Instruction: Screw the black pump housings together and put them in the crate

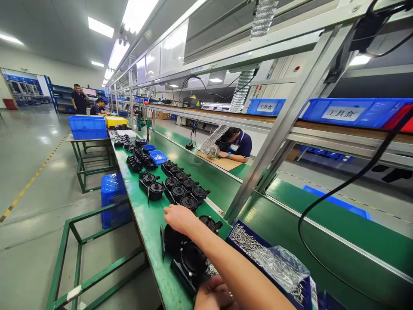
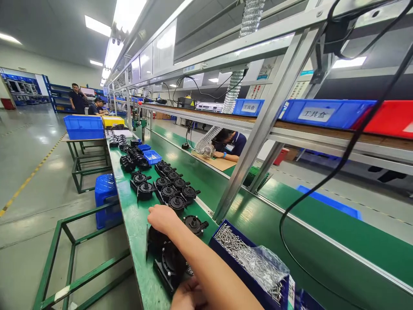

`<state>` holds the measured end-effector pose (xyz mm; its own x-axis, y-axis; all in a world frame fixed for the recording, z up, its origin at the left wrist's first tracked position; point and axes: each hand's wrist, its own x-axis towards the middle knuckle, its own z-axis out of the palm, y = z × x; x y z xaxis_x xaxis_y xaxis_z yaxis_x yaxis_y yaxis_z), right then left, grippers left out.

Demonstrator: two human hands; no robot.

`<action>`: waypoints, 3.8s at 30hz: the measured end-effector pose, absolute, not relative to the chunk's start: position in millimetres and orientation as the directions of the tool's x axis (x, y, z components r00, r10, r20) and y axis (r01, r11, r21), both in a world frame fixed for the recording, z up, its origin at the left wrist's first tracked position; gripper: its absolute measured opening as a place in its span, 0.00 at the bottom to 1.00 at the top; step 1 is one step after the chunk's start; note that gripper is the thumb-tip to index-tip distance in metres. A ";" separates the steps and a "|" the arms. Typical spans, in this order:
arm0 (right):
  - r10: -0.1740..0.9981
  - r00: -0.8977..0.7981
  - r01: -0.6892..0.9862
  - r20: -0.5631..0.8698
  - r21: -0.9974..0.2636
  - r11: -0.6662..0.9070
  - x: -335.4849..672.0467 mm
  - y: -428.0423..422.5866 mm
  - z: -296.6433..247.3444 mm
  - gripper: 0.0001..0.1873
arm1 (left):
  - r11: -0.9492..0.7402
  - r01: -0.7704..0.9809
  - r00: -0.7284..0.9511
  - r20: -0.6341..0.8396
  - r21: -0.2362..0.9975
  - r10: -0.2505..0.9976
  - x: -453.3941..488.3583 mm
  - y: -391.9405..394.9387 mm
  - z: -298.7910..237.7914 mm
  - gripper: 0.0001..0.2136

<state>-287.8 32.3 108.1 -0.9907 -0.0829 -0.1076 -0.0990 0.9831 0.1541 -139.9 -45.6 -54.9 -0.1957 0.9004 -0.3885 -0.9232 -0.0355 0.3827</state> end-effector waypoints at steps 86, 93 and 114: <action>0.590 -0.716 0.017 -0.372 -0.855 -0.519 -30.8 37.6 25.2 0.25 | -0.031 -0.948 -0.166 -0.407 0.318 0.898 -153.9 -68.4 -15.2 0.23; 0.646 -0.758 0.135 0.090 -0.948 0.290 -116.7 22.4 78.2 0.11 | -0.086 -0.896 -0.268 -0.375 0.436 0.887 -143.8 -60.8 -31.9 0.22; 0.280 -0.933 0.165 0.228 -0.422 0.891 -231.0 -8.5 69.4 0.10 | -0.147 -0.910 -0.323 -0.439 0.388 0.838 -141.8 -51.4 -36.4 0.14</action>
<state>-231.0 -8.5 69.4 -0.9325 0.2802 0.2278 0.1647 0.8914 -0.4223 -141.8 -51.4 -36.4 -0.3227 0.8383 -0.4394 -0.9099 -0.1469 0.3880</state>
